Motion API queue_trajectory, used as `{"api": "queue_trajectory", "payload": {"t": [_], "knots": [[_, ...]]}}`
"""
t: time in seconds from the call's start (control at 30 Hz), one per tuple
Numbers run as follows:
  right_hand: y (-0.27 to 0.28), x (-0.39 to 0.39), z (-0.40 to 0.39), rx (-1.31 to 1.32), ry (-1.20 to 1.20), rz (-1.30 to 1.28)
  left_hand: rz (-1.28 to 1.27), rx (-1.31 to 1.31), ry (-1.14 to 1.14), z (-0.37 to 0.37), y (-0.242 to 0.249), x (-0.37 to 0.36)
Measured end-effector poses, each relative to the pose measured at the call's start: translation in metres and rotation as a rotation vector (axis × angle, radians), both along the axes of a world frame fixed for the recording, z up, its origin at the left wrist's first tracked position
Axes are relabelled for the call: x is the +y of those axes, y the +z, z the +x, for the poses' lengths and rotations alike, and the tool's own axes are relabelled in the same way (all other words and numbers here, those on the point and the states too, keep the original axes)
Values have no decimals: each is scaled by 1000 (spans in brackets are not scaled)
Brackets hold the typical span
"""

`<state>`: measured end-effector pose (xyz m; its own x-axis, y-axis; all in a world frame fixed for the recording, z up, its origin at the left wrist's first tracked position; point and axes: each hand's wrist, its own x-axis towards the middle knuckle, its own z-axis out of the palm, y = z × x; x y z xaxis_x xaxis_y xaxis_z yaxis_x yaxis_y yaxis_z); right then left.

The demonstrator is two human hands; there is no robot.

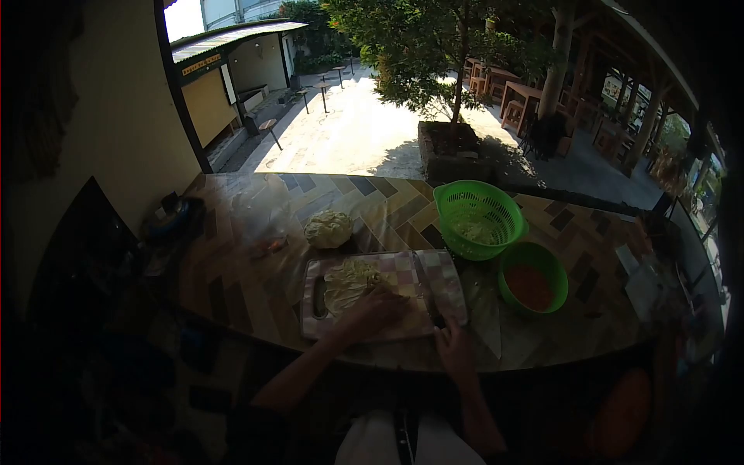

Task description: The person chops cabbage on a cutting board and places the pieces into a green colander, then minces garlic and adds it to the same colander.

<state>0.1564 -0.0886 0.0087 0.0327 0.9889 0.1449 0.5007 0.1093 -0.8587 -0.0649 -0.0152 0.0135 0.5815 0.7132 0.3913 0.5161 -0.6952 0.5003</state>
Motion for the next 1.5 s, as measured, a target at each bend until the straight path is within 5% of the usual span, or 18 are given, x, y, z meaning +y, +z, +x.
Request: {"api": "queue_trajectory", "payload": {"t": [0.4, 0.7, 1.1, 1.5], "knots": [[9, -5, -1, -70, 13, -24, -19, -102, 95, -11, -4, 15], [1, -6, -3, -84, 40, 3, -147, -172, -44, -27, -11, 20], [14, -10, -5, -101, 52, -116, -192, -229, 269, 15, -15, -1], [16, -12, -5, -93, 40, -102, -111, -70, -23, 10, -10, 22]]}}
